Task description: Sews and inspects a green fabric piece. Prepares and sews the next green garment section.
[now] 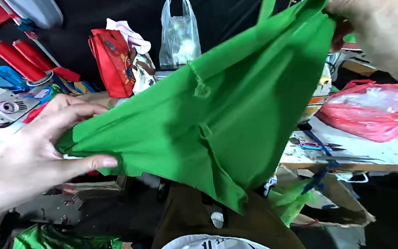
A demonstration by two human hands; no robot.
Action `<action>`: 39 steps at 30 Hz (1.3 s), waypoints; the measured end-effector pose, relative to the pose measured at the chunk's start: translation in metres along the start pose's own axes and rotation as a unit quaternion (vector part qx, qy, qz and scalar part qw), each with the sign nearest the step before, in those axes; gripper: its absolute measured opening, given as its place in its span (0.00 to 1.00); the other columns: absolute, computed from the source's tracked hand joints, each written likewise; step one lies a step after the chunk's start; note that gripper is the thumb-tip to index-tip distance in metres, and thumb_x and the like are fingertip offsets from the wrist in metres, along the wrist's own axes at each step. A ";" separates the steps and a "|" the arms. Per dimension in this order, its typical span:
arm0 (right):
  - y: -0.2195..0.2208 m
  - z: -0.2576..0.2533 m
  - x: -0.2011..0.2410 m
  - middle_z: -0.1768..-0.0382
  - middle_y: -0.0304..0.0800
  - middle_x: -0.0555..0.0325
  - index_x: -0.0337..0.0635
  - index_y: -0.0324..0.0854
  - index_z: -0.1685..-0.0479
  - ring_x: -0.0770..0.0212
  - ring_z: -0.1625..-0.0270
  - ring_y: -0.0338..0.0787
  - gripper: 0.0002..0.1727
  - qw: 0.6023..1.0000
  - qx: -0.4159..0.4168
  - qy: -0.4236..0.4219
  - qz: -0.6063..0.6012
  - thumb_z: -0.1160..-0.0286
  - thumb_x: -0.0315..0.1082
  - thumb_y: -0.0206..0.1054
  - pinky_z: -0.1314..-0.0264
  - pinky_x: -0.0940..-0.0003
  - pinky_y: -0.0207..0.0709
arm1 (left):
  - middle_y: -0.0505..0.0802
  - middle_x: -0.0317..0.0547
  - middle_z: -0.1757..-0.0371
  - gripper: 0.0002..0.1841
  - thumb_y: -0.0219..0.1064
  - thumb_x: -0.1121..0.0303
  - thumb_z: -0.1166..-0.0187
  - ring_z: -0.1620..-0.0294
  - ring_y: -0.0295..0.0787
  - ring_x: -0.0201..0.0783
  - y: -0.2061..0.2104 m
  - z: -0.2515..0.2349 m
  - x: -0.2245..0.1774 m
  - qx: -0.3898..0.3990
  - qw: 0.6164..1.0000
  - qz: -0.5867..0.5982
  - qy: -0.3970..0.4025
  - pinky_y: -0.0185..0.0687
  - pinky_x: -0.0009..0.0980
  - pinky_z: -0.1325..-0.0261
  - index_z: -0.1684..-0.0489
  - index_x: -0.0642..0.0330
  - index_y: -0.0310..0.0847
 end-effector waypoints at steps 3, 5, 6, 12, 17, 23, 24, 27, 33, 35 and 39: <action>-0.011 0.004 -0.002 0.76 0.81 0.85 0.59 0.82 0.69 0.89 0.75 0.80 0.12 0.999 -0.035 -0.011 -0.017 0.14 0.44 0.61 0.71 0.88 0.78 | 0.90 0.26 0.47 0.17 0.79 0.61 0.33 0.47 0.86 0.20 -0.018 -0.004 0.026 -0.036 0.998 0.023 0.038 0.85 0.21 0.41 0.47 0.52 0.86; 0.005 0.016 -0.005 0.67 0.83 0.74 0.46 0.84 0.58 0.85 0.66 0.81 0.13 0.997 0.047 -0.066 -0.007 0.11 0.42 0.59 0.60 0.82 0.79 | 0.93 0.20 0.54 0.09 0.76 0.59 0.26 0.54 0.88 0.16 -0.028 -0.007 0.041 -0.042 0.992 0.080 0.087 0.86 0.18 0.47 0.52 0.47 0.89; 0.018 0.022 -0.002 0.67 0.83 0.72 0.44 0.84 0.57 0.85 0.67 0.80 0.15 0.992 0.084 -0.084 0.029 0.09 0.43 0.57 0.62 0.82 0.79 | 0.93 0.19 0.56 0.08 0.75 0.60 0.25 0.55 0.87 0.14 -0.031 -0.008 0.046 -0.045 0.993 0.071 0.089 0.85 0.17 0.47 0.56 0.49 0.89; 0.042 0.016 0.011 0.79 0.80 0.86 0.60 0.80 0.67 0.88 0.79 0.77 0.13 0.991 0.082 0.031 -0.100 0.10 0.39 0.56 0.76 0.90 0.74 | 0.89 0.37 0.37 0.11 0.73 0.59 0.29 0.37 0.85 0.29 -0.025 -0.006 0.054 -0.020 0.992 0.099 0.070 0.82 0.28 0.34 0.63 0.58 0.87; 0.108 -0.003 0.006 0.85 0.73 0.73 0.53 0.80 0.72 0.78 0.87 0.68 0.19 0.938 0.248 0.162 -0.180 0.08 0.40 0.52 0.85 0.84 0.62 | 0.92 0.24 0.70 0.05 0.72 0.67 0.36 0.67 0.87 0.18 0.021 0.021 0.058 0.082 0.943 0.296 -0.131 0.81 0.14 0.61 0.72 0.40 0.89; 0.191 -0.072 0.039 0.38 0.87 0.47 0.28 0.78 0.34 0.65 0.37 0.88 0.16 0.952 0.111 0.060 -0.278 0.16 0.26 0.61 0.32 0.69 0.81 | 0.96 0.32 0.60 0.19 0.55 0.79 0.30 0.65 0.93 0.24 0.057 0.059 0.133 -0.160 0.822 0.462 -0.292 0.92 0.24 0.66 0.48 0.45 0.85; 0.204 -0.064 0.054 0.25 0.78 0.39 0.26 0.69 0.23 0.59 0.25 0.81 0.26 0.959 0.130 -0.005 -0.251 0.18 0.26 0.63 0.23 0.66 0.74 | 0.96 0.32 0.58 0.23 0.52 0.81 0.32 0.64 0.94 0.26 0.071 0.074 0.146 -0.162 0.809 0.456 -0.335 0.92 0.26 0.66 0.43 0.47 0.81; 0.240 0.014 0.078 0.23 0.76 0.38 0.32 0.71 0.21 0.50 0.20 0.77 0.34 0.955 0.243 -0.108 -0.130 0.29 0.30 0.76 0.19 0.56 0.72 | 0.96 0.35 0.51 0.27 0.50 0.85 0.33 0.57 0.96 0.32 0.119 0.122 0.169 -0.132 0.761 0.481 -0.415 0.95 0.32 0.59 0.34 0.52 0.74; 0.295 0.192 -0.005 0.38 0.85 0.42 0.42 0.83 0.33 0.42 0.33 0.84 0.24 0.917 0.394 -0.059 -0.012 0.26 0.43 0.75 0.32 0.46 0.79 | 0.96 0.39 0.48 0.21 0.59 0.75 0.27 0.50 0.95 0.36 0.151 0.161 0.188 -0.161 0.700 0.554 -0.420 0.94 0.38 0.51 0.34 0.50 0.74; 0.288 0.205 -0.017 0.40 0.88 0.46 0.42 0.87 0.41 0.47 0.33 0.86 0.17 0.947 0.308 -0.084 -0.029 0.25 0.39 0.73 0.29 0.53 0.80 | 0.97 0.35 0.51 0.15 0.65 0.61 0.21 0.51 0.96 0.32 0.149 0.152 0.186 -0.168 0.711 0.542 -0.414 0.94 0.35 0.52 0.38 0.47 0.77; 0.270 0.202 -0.038 0.48 0.94 0.54 0.38 0.92 0.56 0.65 0.41 0.91 0.07 0.962 0.211 -0.008 -0.175 0.23 0.30 0.70 0.34 0.73 0.83 | 0.97 0.36 0.57 0.12 0.51 0.75 0.13 0.59 0.96 0.31 0.135 0.129 0.181 -0.198 0.758 0.449 -0.429 0.95 0.32 0.56 0.43 0.56 0.79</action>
Point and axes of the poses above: each hand's wrist, its own z-axis away from the middle knuckle, its own y-axis out of the palm, x = y × z, the point moved 10 cm from there along -z, towards the middle knuckle
